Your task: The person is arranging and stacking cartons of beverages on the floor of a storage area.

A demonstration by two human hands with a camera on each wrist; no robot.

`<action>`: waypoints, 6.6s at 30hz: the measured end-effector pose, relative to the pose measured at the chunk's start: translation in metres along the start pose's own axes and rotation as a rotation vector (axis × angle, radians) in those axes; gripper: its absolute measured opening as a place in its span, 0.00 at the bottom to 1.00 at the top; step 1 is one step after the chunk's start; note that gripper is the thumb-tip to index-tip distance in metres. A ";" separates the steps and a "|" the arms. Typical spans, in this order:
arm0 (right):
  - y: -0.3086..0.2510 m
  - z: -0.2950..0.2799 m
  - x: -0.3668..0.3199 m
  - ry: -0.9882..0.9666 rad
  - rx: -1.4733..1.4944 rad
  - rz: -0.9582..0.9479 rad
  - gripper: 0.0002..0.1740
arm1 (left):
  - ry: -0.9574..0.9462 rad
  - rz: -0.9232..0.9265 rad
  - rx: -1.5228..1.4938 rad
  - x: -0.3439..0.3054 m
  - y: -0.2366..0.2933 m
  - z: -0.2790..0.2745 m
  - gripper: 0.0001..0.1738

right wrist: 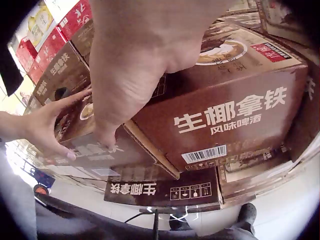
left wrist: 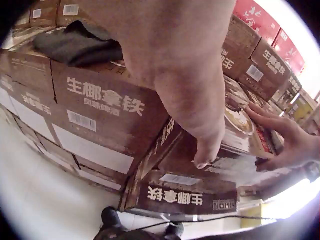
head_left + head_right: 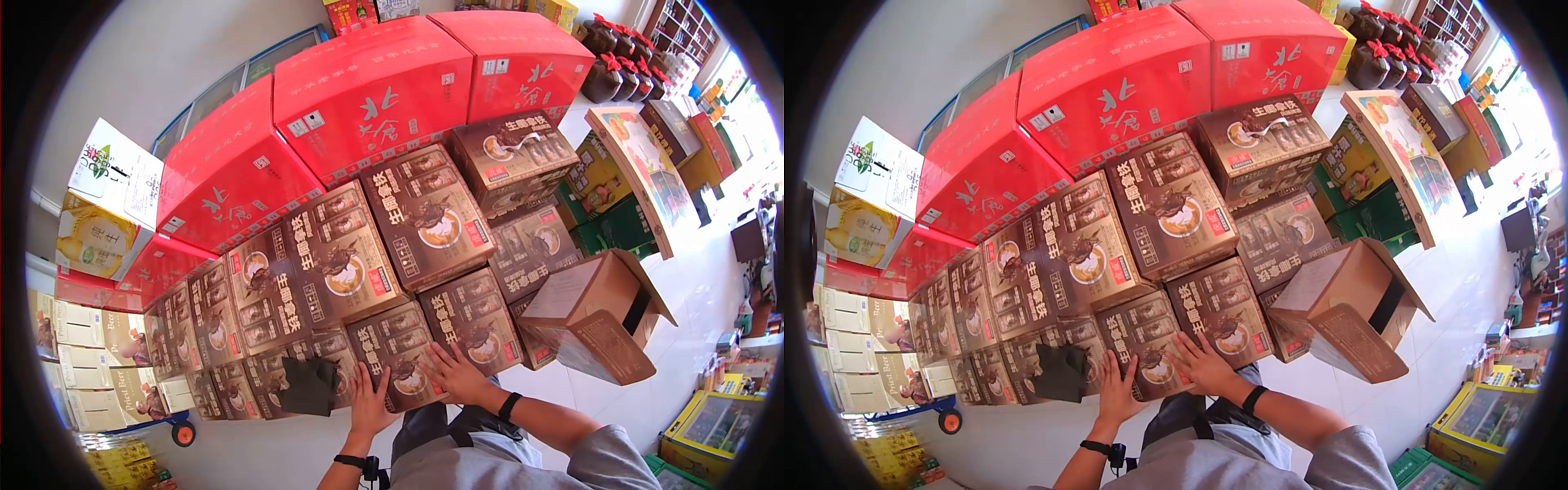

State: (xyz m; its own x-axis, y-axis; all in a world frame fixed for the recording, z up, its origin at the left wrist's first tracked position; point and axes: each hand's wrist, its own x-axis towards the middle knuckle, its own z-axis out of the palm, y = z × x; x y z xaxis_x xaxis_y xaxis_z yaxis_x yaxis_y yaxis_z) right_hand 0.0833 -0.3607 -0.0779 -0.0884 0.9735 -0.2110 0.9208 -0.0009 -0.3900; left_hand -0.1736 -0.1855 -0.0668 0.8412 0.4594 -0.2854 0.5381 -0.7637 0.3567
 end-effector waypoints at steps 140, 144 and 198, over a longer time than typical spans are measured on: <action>0.284 -0.281 -0.084 0.995 0.211 0.654 0.16 | 0.733 -0.317 -0.874 -0.044 0.129 -0.105 0.17; 0.281 -0.272 -0.099 1.008 0.305 0.619 0.15 | 0.772 -0.303 -0.831 -0.042 0.128 -0.108 0.17; 0.397 -0.167 -0.218 0.696 1.327 0.125 0.37 | 0.708 -0.288 -0.314 0.369 0.506 -0.065 0.27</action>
State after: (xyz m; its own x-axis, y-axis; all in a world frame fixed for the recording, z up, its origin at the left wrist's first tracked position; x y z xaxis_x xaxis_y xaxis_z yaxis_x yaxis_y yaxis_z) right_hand 0.5316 -0.5350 -0.0366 0.5065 0.8622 0.0045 -0.1284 0.0806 -0.9884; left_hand 0.4128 -0.3729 0.0663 0.4469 0.8748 0.1870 0.6393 -0.4586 0.6173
